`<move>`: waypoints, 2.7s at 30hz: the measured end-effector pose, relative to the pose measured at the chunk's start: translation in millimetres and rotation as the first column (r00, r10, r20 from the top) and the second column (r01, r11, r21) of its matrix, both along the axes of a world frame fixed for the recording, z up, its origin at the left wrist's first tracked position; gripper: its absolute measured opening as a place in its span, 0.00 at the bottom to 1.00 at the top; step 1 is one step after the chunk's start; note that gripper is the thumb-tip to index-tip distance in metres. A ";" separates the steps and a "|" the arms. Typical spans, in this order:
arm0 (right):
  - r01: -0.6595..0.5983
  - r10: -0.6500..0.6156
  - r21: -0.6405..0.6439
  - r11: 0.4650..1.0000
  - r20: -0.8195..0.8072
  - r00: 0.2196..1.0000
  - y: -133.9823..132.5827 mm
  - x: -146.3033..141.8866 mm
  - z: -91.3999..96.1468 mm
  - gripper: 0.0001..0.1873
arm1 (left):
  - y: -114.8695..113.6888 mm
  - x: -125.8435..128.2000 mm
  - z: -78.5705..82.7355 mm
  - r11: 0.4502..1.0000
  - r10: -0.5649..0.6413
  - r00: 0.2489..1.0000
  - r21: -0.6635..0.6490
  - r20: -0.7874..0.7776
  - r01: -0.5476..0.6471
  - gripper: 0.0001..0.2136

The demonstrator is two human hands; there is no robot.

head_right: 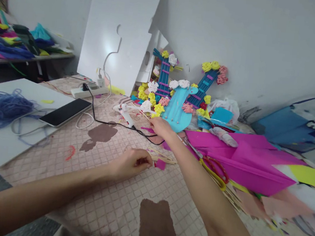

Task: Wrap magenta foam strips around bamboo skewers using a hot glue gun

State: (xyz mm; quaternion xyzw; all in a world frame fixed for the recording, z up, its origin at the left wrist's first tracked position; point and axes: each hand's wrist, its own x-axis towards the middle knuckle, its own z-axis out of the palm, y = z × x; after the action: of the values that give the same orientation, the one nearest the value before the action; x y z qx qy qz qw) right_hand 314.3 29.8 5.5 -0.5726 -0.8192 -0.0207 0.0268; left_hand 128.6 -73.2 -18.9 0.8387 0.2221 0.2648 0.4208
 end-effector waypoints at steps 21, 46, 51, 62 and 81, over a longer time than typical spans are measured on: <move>0.026 0.016 0.190 0.981 -0.217 0.976 -41.0 37.2 21.4 0.10 | 0.1 -1.5 2.7 0.997 -0.007 1.000 0.080 -0.006 0.008 0.07; 0.197 -0.185 -0.022 0.980 -0.457 0.870 -170.2 54.4 -22.3 0.03 | 24.1 -4.2 0.4 0.942 0.194 0.957 0.313 -0.216 -0.120 0.03; 0.232 -0.186 0.044 0.972 -0.465 0.866 -172.4 54.7 -20.8 0.06 | 23.8 -2.1 -0.8 0.921 0.225 0.946 0.367 -0.232 -0.129 0.04; 0.607 -0.502 0.211 0.766 -0.393 0.771 -186.6 126.8 3.7 0.07 | 31.0 -2.8 -1.2 0.880 0.302 0.938 0.429 -0.170 -0.206 0.06; 0.651 -0.616 0.018 0.759 -0.301 0.728 -196.6 157.4 -11.8 0.17 | 40.6 -4.3 -7.8 0.936 0.222 0.959 0.313 -0.176 -0.160 0.05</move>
State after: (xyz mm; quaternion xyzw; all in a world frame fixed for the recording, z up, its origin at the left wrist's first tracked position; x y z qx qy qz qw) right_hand 471.7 -166.8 -6.3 -0.8120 -0.5592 0.0017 0.1673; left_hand 124.3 -32.6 -26.7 0.8896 0.3038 0.2453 0.2370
